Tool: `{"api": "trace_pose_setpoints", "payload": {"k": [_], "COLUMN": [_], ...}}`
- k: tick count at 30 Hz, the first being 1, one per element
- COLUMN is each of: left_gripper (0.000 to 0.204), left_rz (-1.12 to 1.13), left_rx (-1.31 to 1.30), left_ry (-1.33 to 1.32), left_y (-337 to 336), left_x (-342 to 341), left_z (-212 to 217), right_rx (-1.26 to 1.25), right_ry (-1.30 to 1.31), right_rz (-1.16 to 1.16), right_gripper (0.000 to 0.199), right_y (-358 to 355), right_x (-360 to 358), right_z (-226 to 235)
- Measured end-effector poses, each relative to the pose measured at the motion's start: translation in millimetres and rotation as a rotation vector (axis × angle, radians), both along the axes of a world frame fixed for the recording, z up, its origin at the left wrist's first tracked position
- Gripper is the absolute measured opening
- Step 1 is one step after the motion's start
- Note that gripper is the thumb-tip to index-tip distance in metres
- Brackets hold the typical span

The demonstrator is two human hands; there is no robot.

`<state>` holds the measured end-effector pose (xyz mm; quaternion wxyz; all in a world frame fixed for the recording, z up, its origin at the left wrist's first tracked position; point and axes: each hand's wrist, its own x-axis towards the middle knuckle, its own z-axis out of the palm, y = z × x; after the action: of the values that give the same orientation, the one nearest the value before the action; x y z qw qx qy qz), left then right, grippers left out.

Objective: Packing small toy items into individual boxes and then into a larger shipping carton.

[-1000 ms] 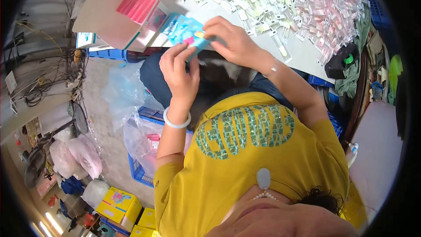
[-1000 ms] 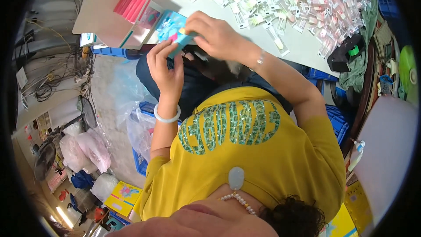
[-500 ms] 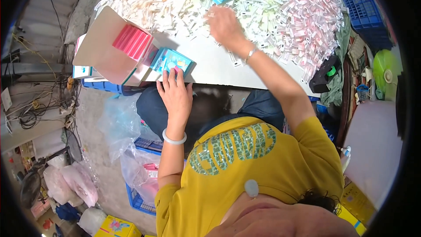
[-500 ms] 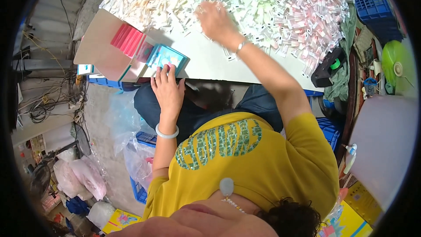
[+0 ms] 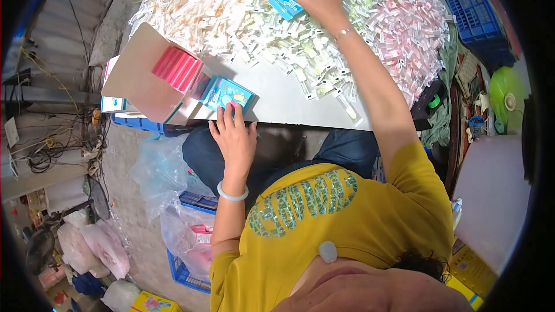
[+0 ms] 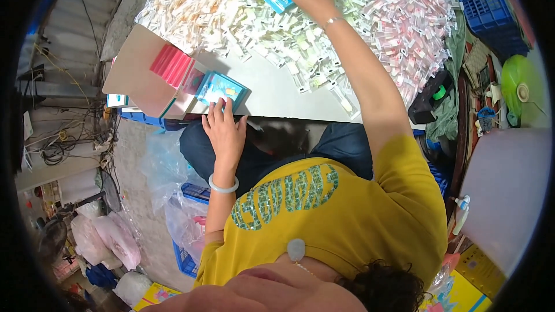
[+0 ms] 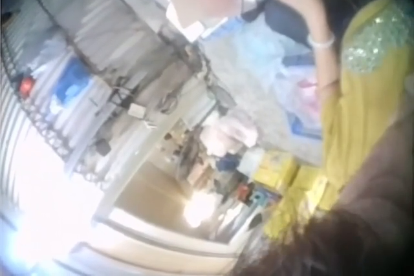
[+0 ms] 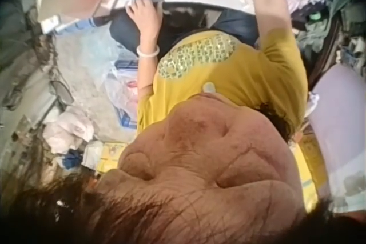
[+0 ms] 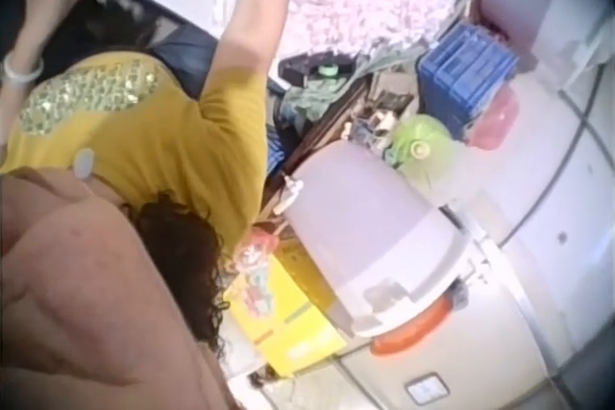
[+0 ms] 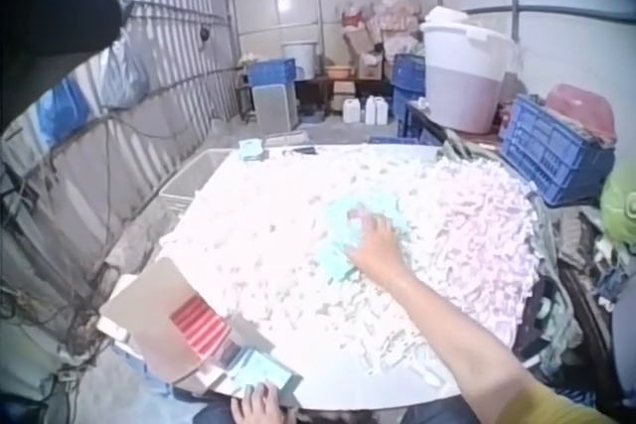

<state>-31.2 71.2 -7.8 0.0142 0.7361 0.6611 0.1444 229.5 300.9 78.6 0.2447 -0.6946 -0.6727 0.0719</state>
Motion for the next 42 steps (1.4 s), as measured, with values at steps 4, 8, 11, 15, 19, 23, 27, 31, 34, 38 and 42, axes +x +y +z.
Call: {"api": "trace_pose_setpoints", "payload": {"k": [4, 8, 11, 15, 19, 23, 27, 31, 34, 38, 42], "left_gripper": [0.064, 0.075, 0.077, 0.064, 0.063, 0.069, 0.076, 0.088, 0.088, 0.090, 0.091], "left_rz": [-0.049, -0.193, -0.172, -0.067, -0.026, -0.017, -0.037, -0.034, -0.168, -0.177, -0.137], "left_rx": [0.141, -0.062, -0.291, -0.470, -0.381, -0.461, -0.628, -0.697, -0.687, -0.652, -0.663], "left_ry": [-0.201, -1.107, -1.639, -2.093, -2.273, -2.279, -2.324, -2.425, -2.614, -2.578, -2.550], "left_y": [-2, 15, 19, 11, -11, -30, -42, -53, -54, -50, -46], "left_x": [4, 14, 22, 17, -2, -7, -4, -12, -19, -26, -29], "left_z": [5, 9, 4, 9, 4, 11, 14, 15, 7, 4, 3], "right_rx": [-0.209, -0.830, -1.088, -1.213, -0.597, -0.131, 0.190, 0.314, 0.402, -0.155, -0.235], "right_ry": [1.156, 1.981, 2.227, 1.636, 0.635, 0.300, -0.166, -0.513, -0.483, -0.153, -0.051], "right_rz": [0.287, 0.586, 0.568, 0.498, 0.655, 0.522, 0.675, 0.799, 0.886, 0.583, 0.417], "right_gripper": [0.064, 0.060, 0.054, 0.040, 0.026, 0.017, 0.021, 0.017, 0.014, 0.030, 0.039], "right_y": [-47, -108, -147, -171, -129, -62, -20, -19, -17, -8, 9], "right_x": [1, -18, -37, -58, -61, -88, -114, -120, -113, -131, -159], "right_z": [-16, -49, -82, -82, -82, -89, -112, -111, -101, -84, -83]}}
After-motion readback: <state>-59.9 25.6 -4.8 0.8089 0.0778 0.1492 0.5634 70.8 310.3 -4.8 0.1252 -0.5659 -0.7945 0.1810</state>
